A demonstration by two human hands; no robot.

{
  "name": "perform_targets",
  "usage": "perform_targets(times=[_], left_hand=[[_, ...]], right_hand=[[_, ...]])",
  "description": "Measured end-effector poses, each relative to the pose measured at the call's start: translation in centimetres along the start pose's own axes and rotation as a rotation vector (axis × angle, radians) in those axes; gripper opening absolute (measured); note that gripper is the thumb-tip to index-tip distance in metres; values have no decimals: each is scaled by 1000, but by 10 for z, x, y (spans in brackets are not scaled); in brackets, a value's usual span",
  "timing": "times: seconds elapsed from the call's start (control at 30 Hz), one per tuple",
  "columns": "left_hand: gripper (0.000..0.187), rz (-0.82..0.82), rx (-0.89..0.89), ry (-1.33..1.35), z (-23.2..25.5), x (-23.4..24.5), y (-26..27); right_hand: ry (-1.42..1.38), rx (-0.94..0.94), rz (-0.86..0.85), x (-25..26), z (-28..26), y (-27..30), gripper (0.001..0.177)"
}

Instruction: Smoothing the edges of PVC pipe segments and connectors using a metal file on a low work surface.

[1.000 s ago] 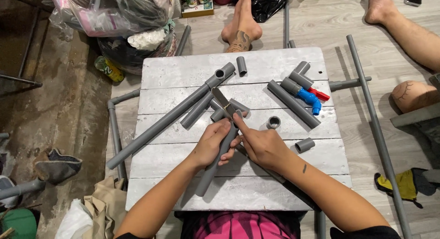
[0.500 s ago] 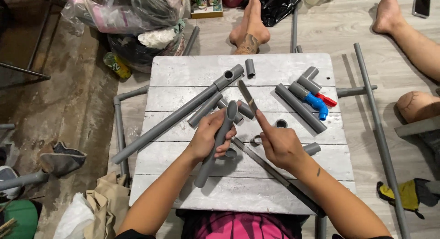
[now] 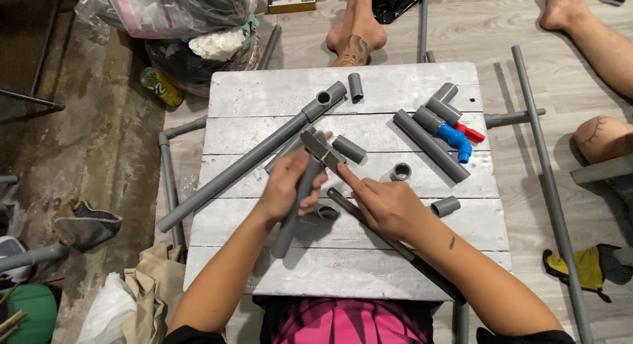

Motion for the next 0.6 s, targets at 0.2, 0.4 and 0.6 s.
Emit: perform_targets(times=[0.2, 0.4, 0.6], left_hand=[[48, -18, -73, -103, 16, 6, 3], [50, -82, 90, -187, 10, 22, 2], [49, -120, 160, -323, 10, 14, 2]], right_hand=[[-163, -44, -62, 7, 29, 2, 57], [-64, -36, 38, 23, 51, 12, 41], [10, 30, 26, 35, 54, 7, 33]])
Point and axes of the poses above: each hand's wrist, its own y-axis away from the middle knuckle, its own x-axis out of the back of the hand, z = x × y, the point moved 4 cm from there along -y, towards the middle knuckle, and after that the axes turned 8 degrees about y, right-handed, at the moved point
